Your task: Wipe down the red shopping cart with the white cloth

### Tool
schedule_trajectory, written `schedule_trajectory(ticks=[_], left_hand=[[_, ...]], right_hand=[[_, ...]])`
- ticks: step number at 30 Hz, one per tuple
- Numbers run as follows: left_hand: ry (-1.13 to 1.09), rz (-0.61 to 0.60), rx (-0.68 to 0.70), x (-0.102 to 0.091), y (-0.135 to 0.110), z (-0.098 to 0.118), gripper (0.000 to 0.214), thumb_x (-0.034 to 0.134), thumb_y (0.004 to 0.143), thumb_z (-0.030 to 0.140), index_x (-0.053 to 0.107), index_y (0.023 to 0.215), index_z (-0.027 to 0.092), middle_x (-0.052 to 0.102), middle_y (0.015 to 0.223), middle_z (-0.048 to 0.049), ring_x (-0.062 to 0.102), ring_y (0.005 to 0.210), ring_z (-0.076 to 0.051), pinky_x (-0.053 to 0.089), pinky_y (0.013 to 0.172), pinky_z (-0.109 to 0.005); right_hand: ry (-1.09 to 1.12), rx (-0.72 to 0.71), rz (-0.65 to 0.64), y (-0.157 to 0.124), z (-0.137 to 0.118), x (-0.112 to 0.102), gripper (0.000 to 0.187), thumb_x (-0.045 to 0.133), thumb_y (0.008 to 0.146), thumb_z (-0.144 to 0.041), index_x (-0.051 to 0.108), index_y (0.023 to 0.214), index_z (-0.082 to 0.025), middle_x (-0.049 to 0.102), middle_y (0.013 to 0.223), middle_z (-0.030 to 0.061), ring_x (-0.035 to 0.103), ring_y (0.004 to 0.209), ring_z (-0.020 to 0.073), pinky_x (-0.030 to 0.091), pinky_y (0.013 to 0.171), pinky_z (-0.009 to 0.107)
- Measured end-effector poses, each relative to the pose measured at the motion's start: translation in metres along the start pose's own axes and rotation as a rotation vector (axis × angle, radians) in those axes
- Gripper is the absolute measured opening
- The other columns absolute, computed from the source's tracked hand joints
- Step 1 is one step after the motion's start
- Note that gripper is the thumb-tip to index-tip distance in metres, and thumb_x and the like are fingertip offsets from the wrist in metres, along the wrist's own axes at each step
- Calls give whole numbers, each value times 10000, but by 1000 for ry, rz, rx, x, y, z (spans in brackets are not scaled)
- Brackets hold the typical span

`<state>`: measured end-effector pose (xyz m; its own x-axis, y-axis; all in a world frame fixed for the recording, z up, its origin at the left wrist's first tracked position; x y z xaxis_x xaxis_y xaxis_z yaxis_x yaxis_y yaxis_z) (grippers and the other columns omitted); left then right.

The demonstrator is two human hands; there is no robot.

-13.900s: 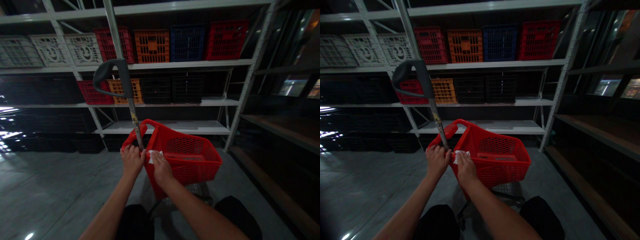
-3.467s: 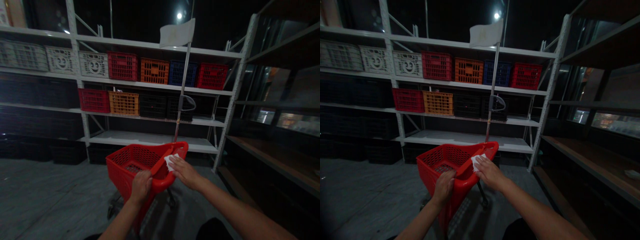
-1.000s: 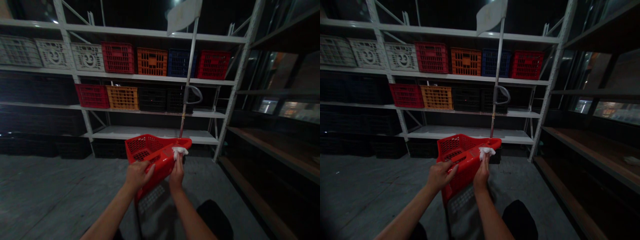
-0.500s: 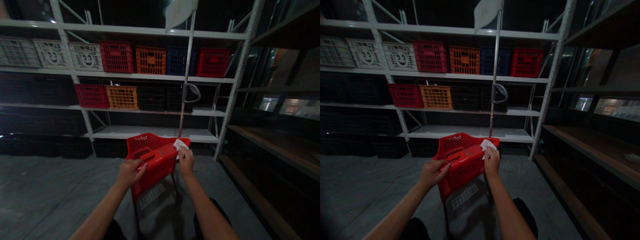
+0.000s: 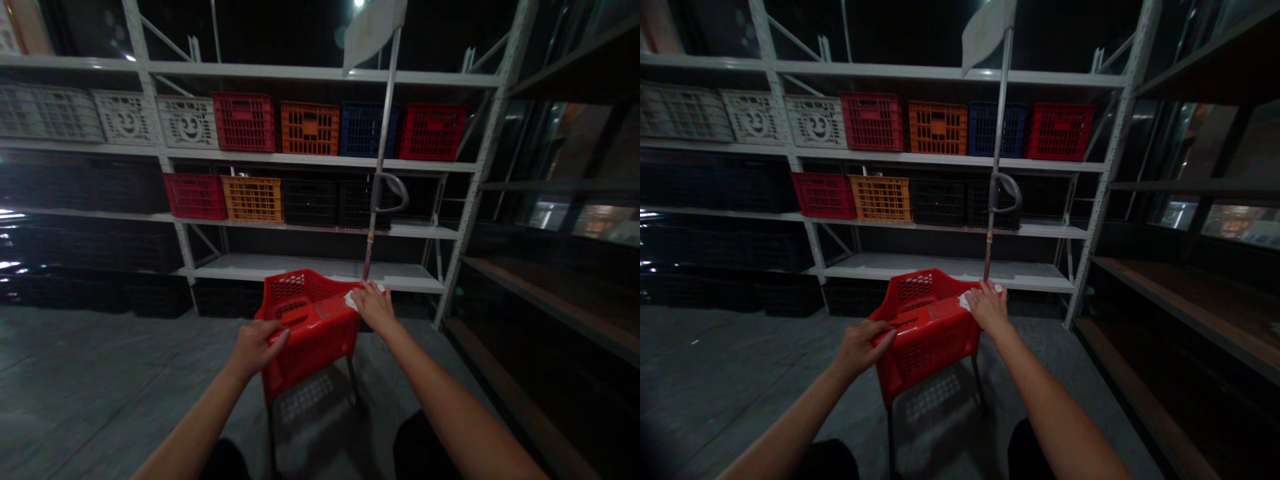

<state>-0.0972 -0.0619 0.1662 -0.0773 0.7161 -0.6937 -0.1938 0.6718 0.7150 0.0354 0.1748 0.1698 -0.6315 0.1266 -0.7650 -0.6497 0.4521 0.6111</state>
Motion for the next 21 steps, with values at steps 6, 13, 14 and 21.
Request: schedule_trajectory(ticks=[6, 13, 14, 21], left_hand=[[-11, 24, -6, -3, -3, 0, 301, 446, 797, 379, 669, 717, 193, 689, 649, -21, 629, 602, -135, 468, 608, -237], [-13, 28, -13, -4, -3, 2, 313, 437, 795, 370, 662, 686, 182, 675, 617, -27, 622, 581, -136, 459, 586, -234], [-14, 18, -11, -2, -2, 2, 306, 439, 793, 364, 663, 695, 180, 678, 626, -31, 623, 588, -139, 460, 592, -236], [-48, 6, 9, -4, -6, -7, 263, 460, 781, 338, 669, 739, 185, 693, 669, -32, 627, 610, -133, 465, 615, -230]], right_hand=[[54, -72, 78, -2, 1, 7, 404, 307, 925, -267, 679, 804, -169, 683, 817, 78, 592, 854, 187, 335, 918, 357], [252, -187, 379, -40, -81, 7, 417, 223, 947, -225, 613, 1077, -160, 660, 1050, 76, 553, 1037, 164, 324, 983, 348], [293, -285, 391, -49, -104, 10, 393, 248, 943, -235, 600, 1104, -168, 645, 1096, 71, 531, 1081, 163, 295, 1011, 361], [220, -502, 267, -64, -144, 24, 339, 441, 891, -363, 525, 1210, -282, 589, 1208, 25, 461, 1153, 213, 27, 1083, 510]])
Point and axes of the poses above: each hand's wrist, its own y-axis towards the middle knuckle, its own x-axis out of the palm, z = x × y, the point moved 8 cm from there along y, towards the middle knuckle
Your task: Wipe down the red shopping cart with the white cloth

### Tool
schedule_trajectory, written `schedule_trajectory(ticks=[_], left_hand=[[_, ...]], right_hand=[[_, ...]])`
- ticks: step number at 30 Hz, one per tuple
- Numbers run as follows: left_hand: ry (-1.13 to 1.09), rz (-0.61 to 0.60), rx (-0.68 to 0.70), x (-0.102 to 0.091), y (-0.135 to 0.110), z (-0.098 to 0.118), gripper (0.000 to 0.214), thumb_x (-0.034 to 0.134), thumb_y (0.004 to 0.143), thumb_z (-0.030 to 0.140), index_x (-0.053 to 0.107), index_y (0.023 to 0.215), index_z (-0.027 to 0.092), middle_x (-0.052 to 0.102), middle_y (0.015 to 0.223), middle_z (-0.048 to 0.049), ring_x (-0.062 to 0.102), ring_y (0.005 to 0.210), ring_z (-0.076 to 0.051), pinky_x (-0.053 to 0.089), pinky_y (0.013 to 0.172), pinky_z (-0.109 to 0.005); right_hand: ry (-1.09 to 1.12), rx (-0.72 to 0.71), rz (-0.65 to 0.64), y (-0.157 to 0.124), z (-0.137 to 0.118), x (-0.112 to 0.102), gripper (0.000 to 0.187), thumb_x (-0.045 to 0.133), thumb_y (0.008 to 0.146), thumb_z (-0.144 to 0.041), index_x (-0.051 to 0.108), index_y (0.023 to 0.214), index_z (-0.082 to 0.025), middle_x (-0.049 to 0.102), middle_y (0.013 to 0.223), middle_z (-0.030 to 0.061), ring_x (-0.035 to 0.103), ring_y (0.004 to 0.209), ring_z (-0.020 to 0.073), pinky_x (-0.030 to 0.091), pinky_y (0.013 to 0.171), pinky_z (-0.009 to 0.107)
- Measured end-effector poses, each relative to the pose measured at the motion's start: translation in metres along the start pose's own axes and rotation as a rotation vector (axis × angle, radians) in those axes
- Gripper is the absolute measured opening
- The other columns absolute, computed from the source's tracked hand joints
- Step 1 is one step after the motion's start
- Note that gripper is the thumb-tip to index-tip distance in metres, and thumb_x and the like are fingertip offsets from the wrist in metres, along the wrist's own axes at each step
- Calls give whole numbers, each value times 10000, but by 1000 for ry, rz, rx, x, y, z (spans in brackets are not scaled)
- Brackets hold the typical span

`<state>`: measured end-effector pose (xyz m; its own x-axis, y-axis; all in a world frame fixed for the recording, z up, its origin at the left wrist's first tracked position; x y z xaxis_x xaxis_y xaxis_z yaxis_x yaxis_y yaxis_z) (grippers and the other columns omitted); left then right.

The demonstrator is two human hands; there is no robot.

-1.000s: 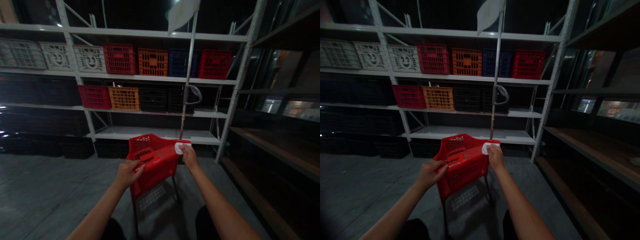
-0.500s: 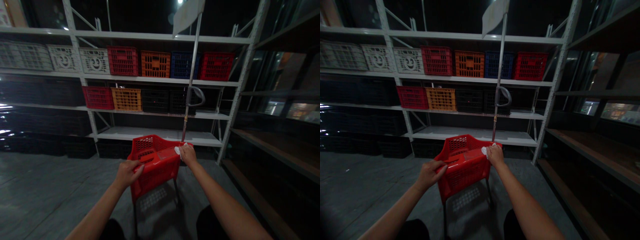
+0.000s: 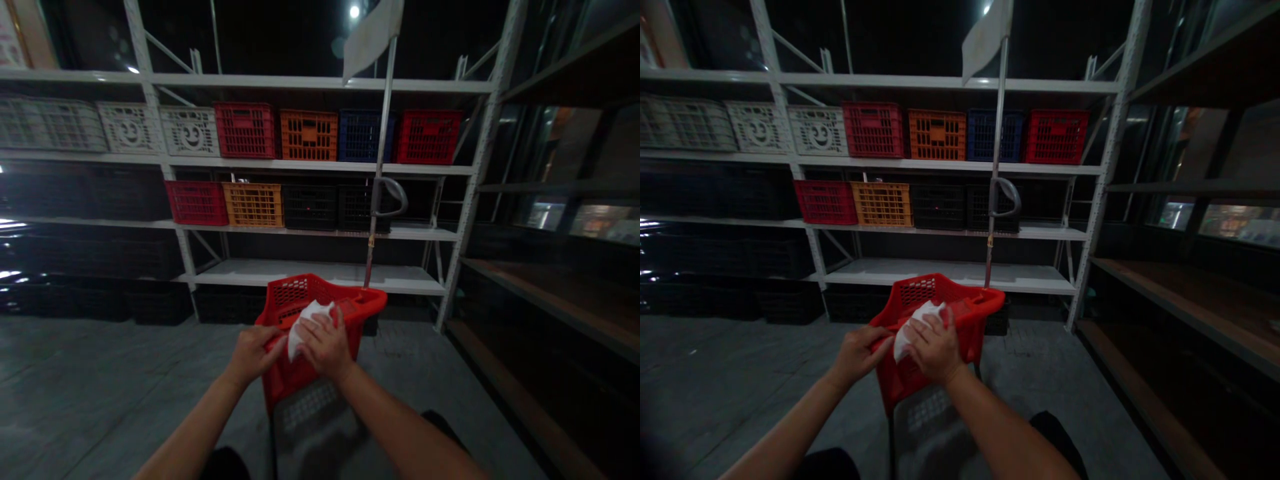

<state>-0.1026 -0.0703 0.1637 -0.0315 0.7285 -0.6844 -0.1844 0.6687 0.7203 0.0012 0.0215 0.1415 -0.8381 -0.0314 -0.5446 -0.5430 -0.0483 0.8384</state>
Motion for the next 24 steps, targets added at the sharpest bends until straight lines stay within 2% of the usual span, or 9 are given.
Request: schedule_trajectory(ticks=[2, 4, 7, 9, 12, 15, 18, 20, 24], left_hand=[[3, -6, 6, -3, -2, -4, 266, 462, 789, 348, 669, 744, 187, 693, 672, -31, 629, 617, -137, 467, 625, -236], [5, -14, 10, -5, -3, -9, 263, 459, 794, 349, 666, 753, 192, 694, 684, -28, 630, 629, -139, 467, 633, -238], [11, -41, 12, -6, -3, -20, 282, 435, 807, 366, 656, 755, 199, 693, 705, -20, 629, 651, -139, 463, 639, -232], [44, -87, 6, -7, -2, -27, 313, 403, 821, 382, 656, 779, 201, 691, 711, -17, 627, 661, -142, 462, 645, -236], [171, -191, -2, -6, 3, -26, 342, 356, 845, 366, 659, 818, 210, 697, 779, -27, 630, 740, -164, 450, 794, -315], [326, -170, -75, -10, 14, -5, 350, 328, 862, 348, 652, 850, 214, 674, 976, -61, 590, 952, -219, 332, 957, -452], [362, -96, -158, -5, 29, 27, 382, 310, 878, 398, 608, 1007, 198, 606, 1133, -104, 544, 1043, -241, 357, 925, -431], [369, -78, -194, 6, 39, 42, 429, 282, 886, 428, 573, 1071, 173, 601, 1123, -124, 556, 1004, -243, 393, 869, -403], [443, -110, -306, 24, 46, 36, 530, 218, 884, 491, 590, 995, 130, 635, 945, -134, 573, 883, -255, 424, 746, -372]], right_hand=[[-39, 88, 0, -3, 34, -18, 307, 428, 900, -333, 555, 1172, -269, 607, 1178, 27, 487, 1114, 216, -16, 1073, 533], [-71, 174, -34, -4, 72, -36, 309, 370, 922, -270, 566, 1158, -236, 629, 1140, 39, 531, 1058, 198, -7, 1076, 525], [-101, 204, -242, 0, 115, -48, 340, 309, 934, -233, 587, 1126, -204, 665, 1060, 49, 583, 984, 181, 81, 1075, 496], [-94, 188, -427, 6, 128, -45, 366, 281, 942, -259, 622, 1062, -204, 682, 1002, 46, 601, 953, 181, 211, 1039, 452], [-59, 189, -633, 20, 127, -31, 417, 261, 944, -392, 632, 1031, -223, 685, 987, 49, 621, 901, 190, 399, 867, 344], [-57, 201, -719, 35, 113, -10, 456, 287, 917, -494, 612, 1057, -206, 680, 995, 77, 636, 854, 204, 436, 742, 296], [-109, 174, -706, 45, 94, 7, 443, 262, 935, -453, 616, 1027, -202, 684, 969, 75, 638, 853, 194, 433, 714, 276], [-166, 177, -669, 47, 85, 12, 458, 220, 950, -404, 626, 990, -195, 689, 928, 81, 641, 835, 193, 430, 703, 277], [-193, 174, -643, 41, 82, 6, 469, 194, 959, -323, 632, 943, -156, 689, 870, 110, 641, 801, 203, 426, 735, 303]])
Point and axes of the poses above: each hand's wrist, its own y-axis towards the middle knuckle, its own x-axis out of the palm, z = x × y, the point moved 8 cm from there along y, towards the middle knuckle
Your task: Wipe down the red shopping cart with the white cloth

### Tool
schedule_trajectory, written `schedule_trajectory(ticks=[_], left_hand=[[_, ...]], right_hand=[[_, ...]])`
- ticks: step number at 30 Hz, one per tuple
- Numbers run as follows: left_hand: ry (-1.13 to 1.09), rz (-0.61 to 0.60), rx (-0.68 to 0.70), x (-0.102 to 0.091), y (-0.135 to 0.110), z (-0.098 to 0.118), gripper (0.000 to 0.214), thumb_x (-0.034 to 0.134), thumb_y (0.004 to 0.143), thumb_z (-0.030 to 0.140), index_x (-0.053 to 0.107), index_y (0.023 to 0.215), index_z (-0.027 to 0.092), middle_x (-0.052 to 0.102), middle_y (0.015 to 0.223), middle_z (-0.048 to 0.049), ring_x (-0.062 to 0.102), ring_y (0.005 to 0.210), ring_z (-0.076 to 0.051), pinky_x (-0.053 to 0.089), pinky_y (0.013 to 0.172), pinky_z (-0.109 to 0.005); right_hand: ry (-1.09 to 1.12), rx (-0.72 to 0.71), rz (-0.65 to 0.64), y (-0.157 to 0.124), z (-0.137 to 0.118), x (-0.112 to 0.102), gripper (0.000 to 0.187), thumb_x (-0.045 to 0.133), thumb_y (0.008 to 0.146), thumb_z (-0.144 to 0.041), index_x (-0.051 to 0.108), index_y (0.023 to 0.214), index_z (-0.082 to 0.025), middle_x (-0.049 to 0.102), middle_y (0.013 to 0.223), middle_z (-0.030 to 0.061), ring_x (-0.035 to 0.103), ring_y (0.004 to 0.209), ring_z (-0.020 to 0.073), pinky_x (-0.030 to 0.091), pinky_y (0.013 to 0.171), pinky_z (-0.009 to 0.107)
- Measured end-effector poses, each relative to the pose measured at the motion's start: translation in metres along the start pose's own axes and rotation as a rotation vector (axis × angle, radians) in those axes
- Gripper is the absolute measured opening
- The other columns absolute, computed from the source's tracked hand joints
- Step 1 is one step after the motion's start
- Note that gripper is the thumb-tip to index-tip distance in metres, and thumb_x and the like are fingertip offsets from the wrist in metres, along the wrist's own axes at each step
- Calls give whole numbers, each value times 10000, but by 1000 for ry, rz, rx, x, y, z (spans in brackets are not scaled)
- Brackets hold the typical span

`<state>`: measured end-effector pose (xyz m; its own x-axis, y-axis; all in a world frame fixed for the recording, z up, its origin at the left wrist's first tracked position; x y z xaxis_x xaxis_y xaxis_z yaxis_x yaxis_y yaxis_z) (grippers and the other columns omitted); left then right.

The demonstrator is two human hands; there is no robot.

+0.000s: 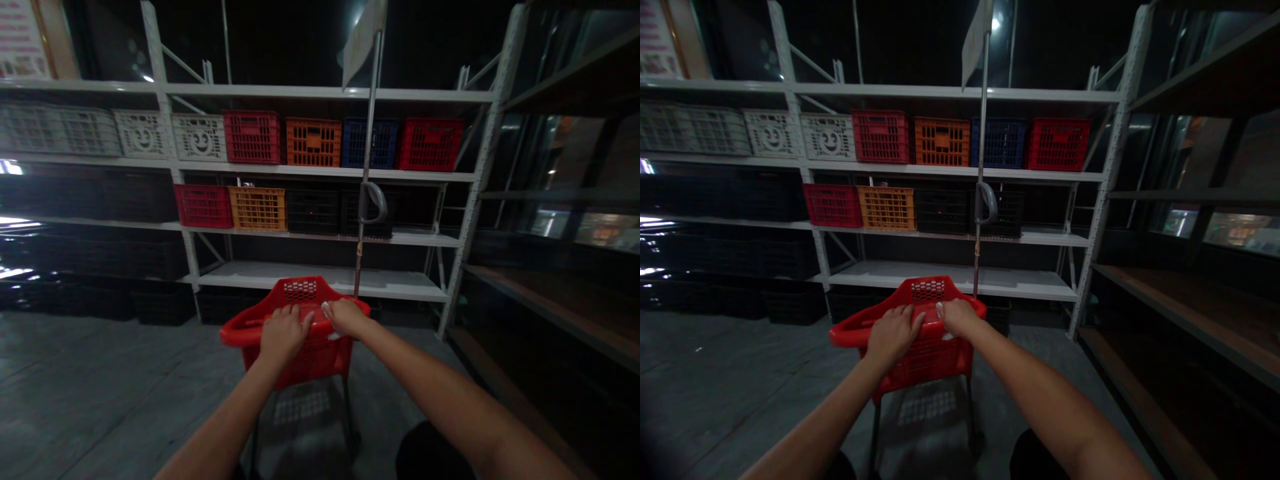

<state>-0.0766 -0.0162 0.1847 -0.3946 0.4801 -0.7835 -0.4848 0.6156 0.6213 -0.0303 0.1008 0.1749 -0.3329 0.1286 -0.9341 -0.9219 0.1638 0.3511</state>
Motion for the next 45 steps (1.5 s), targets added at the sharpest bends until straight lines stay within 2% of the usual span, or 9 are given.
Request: schedule_trajectory(ticks=[8, 14, 20, 26, 32, 34, 37, 39, 45], left_hand=[[14, -45, 18, 6, 2, -22, 468, 247, 888, 455, 592, 1020, 166, 629, 979, -98, 546, 940, -222, 404, 792, -323], [34, -20, 24, 6, 4, -20, 442, 256, 886, 421, 592, 1023, 169, 640, 986, -93, 559, 943, -227, 412, 778, -322], [21, -41, 24, 10, 7, -29, 439, 268, 873, 397, 594, 1066, 174, 645, 1042, -99, 571, 955, -242, 432, 754, -345], [-46, -59, 100, 11, 6, -36, 440, 268, 875, 396, 593, 1082, 183, 653, 1065, -77, 576, 990, -225, 434, 827, -339], [-115, -71, 124, 11, 5, -42, 438, 291, 864, 401, 596, 1099, 193, 645, 1101, -70, 569, 1022, -220, 429, 862, -343], [-116, -81, 134, 12, 5, -43, 445, 279, 867, 399, 592, 1104, 189, 644, 1100, -70, 568, 1026, -219, 429, 866, -345], [-121, -80, 149, 12, 5, -43, 449, 269, 871, 395, 585, 1110, 184, 642, 1103, -68, 563, 1035, -216, 425, 876, -339], [-123, -81, 149, 12, 5, -43, 451, 268, 870, 395, 585, 1110, 183, 639, 1110, -69, 560, 1041, -218, 426, 876, -341], [-131, -90, 142, 15, 7, -41, 459, 278, 863, 415, 584, 1119, 190, 637, 1124, -66, 559, 1048, -222, 427, 881, -351]], right_hand=[[-19, -263, 37, -46, 53, -25, 283, 337, 934, -254, 598, 1031, -203, 638, 1078, 71, 539, 1070, 183, 71, 1064, 490], [59, 71, -60, -30, 38, -7, 395, 264, 952, -341, 624, 899, -189, 682, 890, 66, 628, 857, 181, 391, 856, 329], [56, 270, 77, -16, -10, -4, 470, 174, 961, -336, 618, 935, -185, 686, 831, 101, 647, 765, 208, 429, 665, 301], [-4, -124, 279, -44, -31, -4, 277, 364, 921, -266, 585, 1025, -136, 673, 906, 118, 601, 898, 205, 350, 940, 384], [175, -341, 464, -88, 32, -11, 270, 356, 902, -220, 593, 1027, -179, 673, 955, 77, 598, 920, 176, 390, 938, 392], [253, -187, 592, -98, 69, -25, 313, 321, 909, -252, 613, 995, -183, 673, 944, 81, 604, 920, 179, 443, 878, 366], [353, 298, 890, -123, 128, -47, 398, 280, 914, -332, 611, 1048, -156, 646, 1046, 120, 574, 1022, 206, 438, 893, 385], [459, 480, 1006, -137, 139, -46, 455, 280, 905, -397, 577, 1133, -138, 559, 1218, 136, 482, 1167, 222, 362, 983, 420], [1342, 538, 658, -92, 86, 38, 504, 473, 761, -593, 661, 982, -181, 682, 987, 82, 599, 1005, 232, 476, 843, 353]])
Point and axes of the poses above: each hand's wrist, its own y-axis towards the middle knuckle, its own x-axis out of the palm, z = x × y, the point moved 8 cm from there along y, towards the middle knuckle
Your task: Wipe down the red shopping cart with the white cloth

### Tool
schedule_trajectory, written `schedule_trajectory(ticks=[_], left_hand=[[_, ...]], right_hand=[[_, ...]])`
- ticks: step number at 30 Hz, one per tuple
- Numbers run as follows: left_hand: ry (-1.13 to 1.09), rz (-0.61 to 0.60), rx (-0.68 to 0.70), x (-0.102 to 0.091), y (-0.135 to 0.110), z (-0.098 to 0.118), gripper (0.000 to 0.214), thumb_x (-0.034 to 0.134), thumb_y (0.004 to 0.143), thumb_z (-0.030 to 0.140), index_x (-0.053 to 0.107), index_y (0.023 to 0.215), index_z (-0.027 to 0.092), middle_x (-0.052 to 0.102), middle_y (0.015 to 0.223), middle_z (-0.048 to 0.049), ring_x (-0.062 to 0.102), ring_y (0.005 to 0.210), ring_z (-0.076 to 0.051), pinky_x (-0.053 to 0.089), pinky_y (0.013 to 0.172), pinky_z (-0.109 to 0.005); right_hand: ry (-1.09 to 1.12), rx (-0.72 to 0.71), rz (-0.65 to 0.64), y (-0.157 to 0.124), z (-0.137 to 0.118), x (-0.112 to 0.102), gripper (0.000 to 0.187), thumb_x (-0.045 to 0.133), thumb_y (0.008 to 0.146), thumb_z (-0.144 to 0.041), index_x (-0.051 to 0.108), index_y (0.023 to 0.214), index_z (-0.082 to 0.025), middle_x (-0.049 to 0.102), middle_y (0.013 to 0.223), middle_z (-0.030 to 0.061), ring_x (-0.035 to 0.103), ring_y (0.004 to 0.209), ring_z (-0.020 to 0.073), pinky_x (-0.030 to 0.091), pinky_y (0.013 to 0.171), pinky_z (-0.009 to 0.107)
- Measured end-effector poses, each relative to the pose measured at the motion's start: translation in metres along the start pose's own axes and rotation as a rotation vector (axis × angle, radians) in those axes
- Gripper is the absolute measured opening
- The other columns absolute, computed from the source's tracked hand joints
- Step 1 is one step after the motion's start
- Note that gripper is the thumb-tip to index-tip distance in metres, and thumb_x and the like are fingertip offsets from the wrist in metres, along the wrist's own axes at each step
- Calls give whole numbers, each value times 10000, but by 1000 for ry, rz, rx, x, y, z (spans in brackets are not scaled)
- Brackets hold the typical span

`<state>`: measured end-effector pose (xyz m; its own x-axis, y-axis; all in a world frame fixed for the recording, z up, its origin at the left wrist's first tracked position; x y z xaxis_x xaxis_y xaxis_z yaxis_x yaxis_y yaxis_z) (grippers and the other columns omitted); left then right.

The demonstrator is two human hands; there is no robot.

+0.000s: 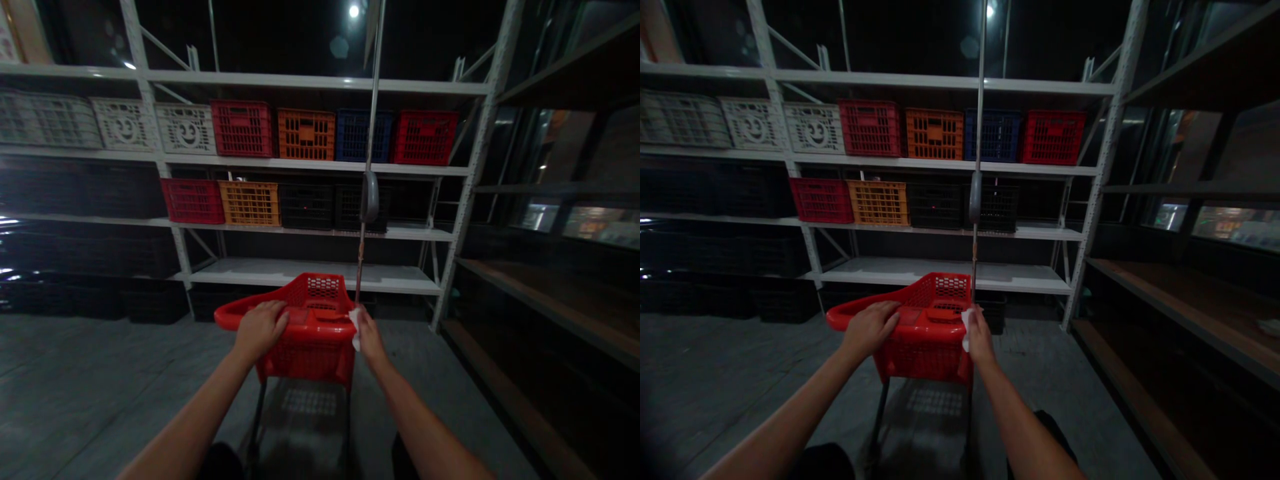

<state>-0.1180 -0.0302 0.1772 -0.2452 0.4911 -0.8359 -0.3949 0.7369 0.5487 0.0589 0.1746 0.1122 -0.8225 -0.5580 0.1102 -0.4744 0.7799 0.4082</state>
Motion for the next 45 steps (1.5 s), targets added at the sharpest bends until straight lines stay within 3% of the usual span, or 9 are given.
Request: schedule_trajectory(ticks=[4, 8, 18, 22, 28, 31, 35, 39, 45], left_hand=[[-16, -19, 17, 1, 1, 2, 470, 279, 860, 423, 579, 1135, 187, 628, 1145, -72, 550, 1071, -220, 430, 885, -347], [-5, -9, -25, 0, 2, -2, 466, 282, 855, 404, 584, 1128, 178, 636, 1129, -80, 559, 1059, -227, 434, 881, -354], [-109, 16, 74, -3, -5, -46, 445, 308, 826, 375, 614, 1096, 198, 645, 1127, -40, 567, 1059, -191, 428, 931, -315], [-143, 14, 146, -4, -9, -48, 452, 291, 832, 348, 613, 1102, 181, 637, 1141, -52, 551, 1084, -185, 398, 973, -329], [-156, -36, 167, 0, -4, -45, 451, 262, 853, 327, 586, 1140, 202, 608, 1183, -45, 514, 1118, -183, 357, 1000, -355], [-70, -37, 107, 1, -1, -52, 447, 253, 864, 327, 552, 1176, 215, 542, 1264, -58, 457, 1174, -202, 323, 1010, -399], [97, 105, -159, -14, -7, -65, 462, 281, 862, 358, 481, 1231, 168, 416, 1362, -142, 380, 1235, -279, 304, 981, -496], [55, 204, -99, -40, -23, -14, 447, 306, 866, 413, 516, 1170, 162, 461, 1316, -139, 401, 1218, -261, 298, 1009, -431], [-126, -1, 95, -38, -36, 98, 422, 284, 873, 470, 606, 917, 202, 667, 931, -83, 585, 941, -202, 284, 1026, -407]], right_hand=[[328, 201, -42, 8, 22, 31, 467, 615, 644, -545, 670, 855, -132, 701, 799, 86, 664, 744, 222, 514, 653, 307], [451, 125, 107, 10, 19, 27, 410, 628, 654, -465, 667, 886, -128, 700, 869, 81, 663, 766, 203, 514, 669, 296], [584, 96, 203, -68, 14, 30, 403, 491, 824, -464, 597, 1069, -162, 662, 1049, 96, 629, 966, 218, 503, 832, 362], [631, -63, 284, -28, -45, 21, 475, 444, 832, -504, 548, 1131, -149, 641, 1087, 106, 608, 999, 213, 473, 869, 370], [224, -395, -73, 47, -161, 67, 511, 432, 847, -496, 446, 1248, -178, 637, 1035, 73, 610, 876, 170, 478, 739, 282], [-44, -401, -82, 49, -146, 77, 423, 554, 786, -424, 517, 1120, -167, 640, 872, 44, 594, 758, 161, 461, 668, 255], [-126, -239, -75, 19, -68, 79, 262, 574, 750, -370, 551, 911, -164, 628, 776, 35, 583, 688, 160, 461, 631, 259], [-48, -148, -83, 0, -35, 83, 226, 584, 725, -336, 532, 869, -170, 622, 764, 29, 584, 664, 157, 462, 604, 253], [0, -365, -123, 48, -151, 101, 347, 629, 711, -315, 538, 1012, -168, 624, 837, 25, 582, 725, 152, 456, 678, 261]])
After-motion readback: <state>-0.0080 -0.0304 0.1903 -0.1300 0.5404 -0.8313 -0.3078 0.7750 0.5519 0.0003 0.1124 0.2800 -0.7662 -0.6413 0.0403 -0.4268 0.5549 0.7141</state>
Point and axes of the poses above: each hand's wrist, its own y-axis towards the middle knuckle, its own x-axis out of the palm, z = x × y, the point moved 8 cm from there along y, towards the middle knuckle
